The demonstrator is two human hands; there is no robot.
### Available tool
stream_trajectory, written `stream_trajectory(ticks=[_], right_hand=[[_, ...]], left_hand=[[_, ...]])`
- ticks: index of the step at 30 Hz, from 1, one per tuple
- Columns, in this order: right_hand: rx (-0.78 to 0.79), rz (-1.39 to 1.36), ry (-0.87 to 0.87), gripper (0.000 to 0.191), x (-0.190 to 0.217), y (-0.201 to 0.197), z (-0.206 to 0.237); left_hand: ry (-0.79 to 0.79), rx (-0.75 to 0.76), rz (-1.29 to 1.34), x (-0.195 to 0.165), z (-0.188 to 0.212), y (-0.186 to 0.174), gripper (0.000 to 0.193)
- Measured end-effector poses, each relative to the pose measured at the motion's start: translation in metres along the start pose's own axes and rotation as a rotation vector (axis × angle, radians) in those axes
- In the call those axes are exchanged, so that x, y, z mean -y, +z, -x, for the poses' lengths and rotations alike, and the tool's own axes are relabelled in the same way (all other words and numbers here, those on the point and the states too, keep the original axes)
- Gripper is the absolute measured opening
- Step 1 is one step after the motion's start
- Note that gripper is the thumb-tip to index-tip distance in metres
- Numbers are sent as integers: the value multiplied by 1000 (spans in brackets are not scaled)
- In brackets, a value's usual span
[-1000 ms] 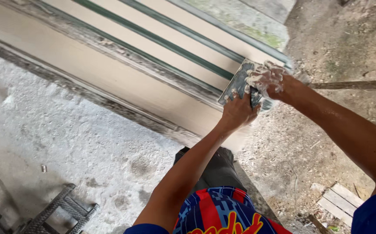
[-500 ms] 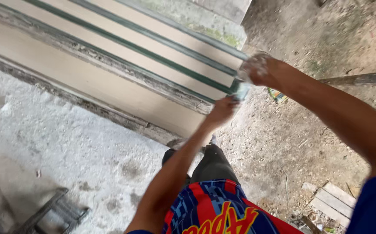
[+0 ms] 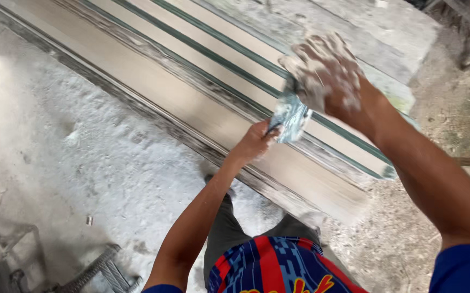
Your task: The person holds a sponge pad and spreads white putty over the surface of long molded concrete columns, rubbing it along the fluted grooves and repositioning along the length. Near the end, the person dips the sponge into a bag of powder and continues working the surface.
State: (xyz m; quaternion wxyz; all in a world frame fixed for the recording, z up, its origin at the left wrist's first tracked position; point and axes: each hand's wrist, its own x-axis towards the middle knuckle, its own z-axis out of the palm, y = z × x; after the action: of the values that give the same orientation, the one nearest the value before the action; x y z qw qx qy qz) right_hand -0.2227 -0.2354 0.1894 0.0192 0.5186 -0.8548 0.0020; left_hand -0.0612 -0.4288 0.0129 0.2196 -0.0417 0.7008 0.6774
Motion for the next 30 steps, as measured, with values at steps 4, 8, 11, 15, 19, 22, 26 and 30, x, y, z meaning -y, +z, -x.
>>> stream_trajectory(ticks=[4, 8, 11, 15, 19, 22, 26, 30], right_hand=[[-113, -47, 96, 66, 95, 12, -42], [16, -85, 255, 69, 183, 66, -82], [329, 83, 539, 51, 236, 125, -125], [-135, -287, 684, 71, 283, 179, -179], [165, -547, 881, 77, 300, 210, -238], [-289, -590, 672, 99, 300, 221, -264], [-49, -581, 857, 90, 296, 238, -300], [13, -558, 968, 85, 296, 259, -332]], left_hand=[[526, -139, -750, -22, 28, -104, 37], [777, -35, -1304, -29, 59, -181, 52], [898, 37, -1466, -20, 69, -235, 45], [1003, 126, -1493, 7, 64, -300, 36], [1061, 62, -1492, 36, 42, -362, 34], [1010, 164, -1571, 48, 25, -400, 29], [1072, 71, -1544, 59, -4, -436, 39], [995, 127, -1643, 69, -27, -453, 46]])
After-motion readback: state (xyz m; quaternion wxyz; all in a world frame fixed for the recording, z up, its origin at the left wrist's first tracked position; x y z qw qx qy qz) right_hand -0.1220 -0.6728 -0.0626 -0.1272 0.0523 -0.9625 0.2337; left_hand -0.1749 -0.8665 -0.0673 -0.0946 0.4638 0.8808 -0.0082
